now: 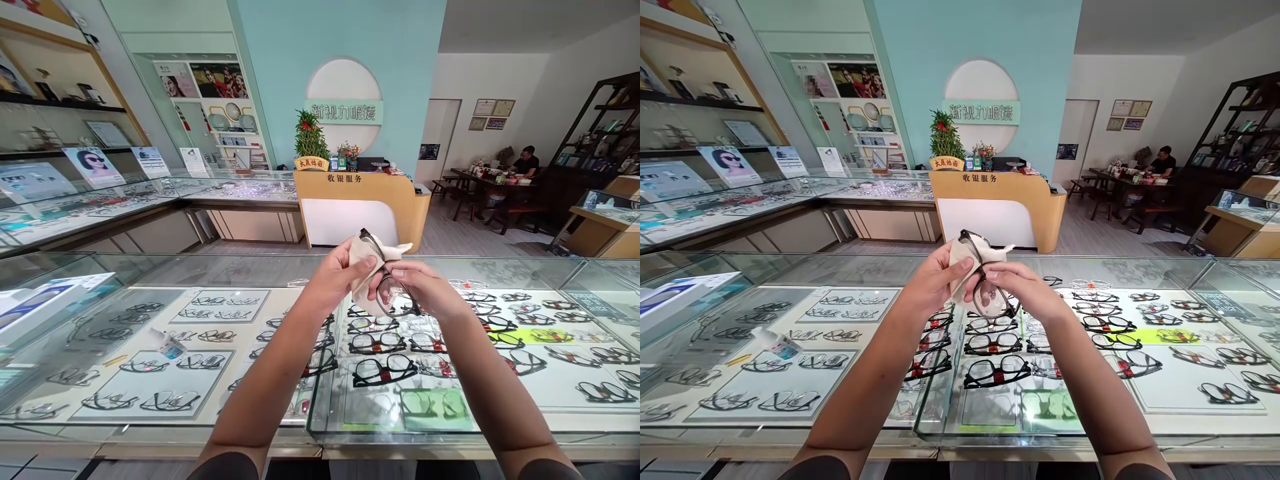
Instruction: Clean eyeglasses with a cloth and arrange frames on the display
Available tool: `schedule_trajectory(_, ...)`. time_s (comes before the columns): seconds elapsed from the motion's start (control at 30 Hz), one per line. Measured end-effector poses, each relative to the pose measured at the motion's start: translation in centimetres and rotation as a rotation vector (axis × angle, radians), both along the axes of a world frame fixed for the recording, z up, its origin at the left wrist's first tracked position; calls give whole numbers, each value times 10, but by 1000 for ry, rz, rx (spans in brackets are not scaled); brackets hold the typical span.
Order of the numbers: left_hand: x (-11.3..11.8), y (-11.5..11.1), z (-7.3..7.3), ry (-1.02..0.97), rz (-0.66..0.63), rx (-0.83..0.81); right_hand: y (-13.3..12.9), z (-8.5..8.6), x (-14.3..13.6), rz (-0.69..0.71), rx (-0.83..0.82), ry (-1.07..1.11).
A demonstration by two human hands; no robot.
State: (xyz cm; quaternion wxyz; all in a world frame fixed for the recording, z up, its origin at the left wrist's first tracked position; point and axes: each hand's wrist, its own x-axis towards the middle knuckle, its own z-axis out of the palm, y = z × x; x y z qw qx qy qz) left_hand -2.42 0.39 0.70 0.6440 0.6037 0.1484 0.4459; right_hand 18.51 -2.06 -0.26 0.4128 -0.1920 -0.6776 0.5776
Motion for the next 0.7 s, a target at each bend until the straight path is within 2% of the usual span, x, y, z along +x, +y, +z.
schedule_trajectory(0.07,-1,0,-1,25,-19,24,2,-1,-1,6,-16,12)
schedule_trajectory(0.13,0,-1,-2,36,16,63,3,-1,-2,0,-21,0)
schedule_trajectory(0.4,19,-12,-11,-45,283,111,2,2,-2,-17,61,-127)
schedule_trajectory(0.53,19,-5,-15,-49,388,81,0,4,-3,-69,81,-171)
schedule_trajectory(0.6,12,2,-15,-38,390,81,1,6,-2,-96,73,-178)
schedule_trajectory(0.7,-2,12,-10,42,284,93,4,6,2,-128,51,-146)
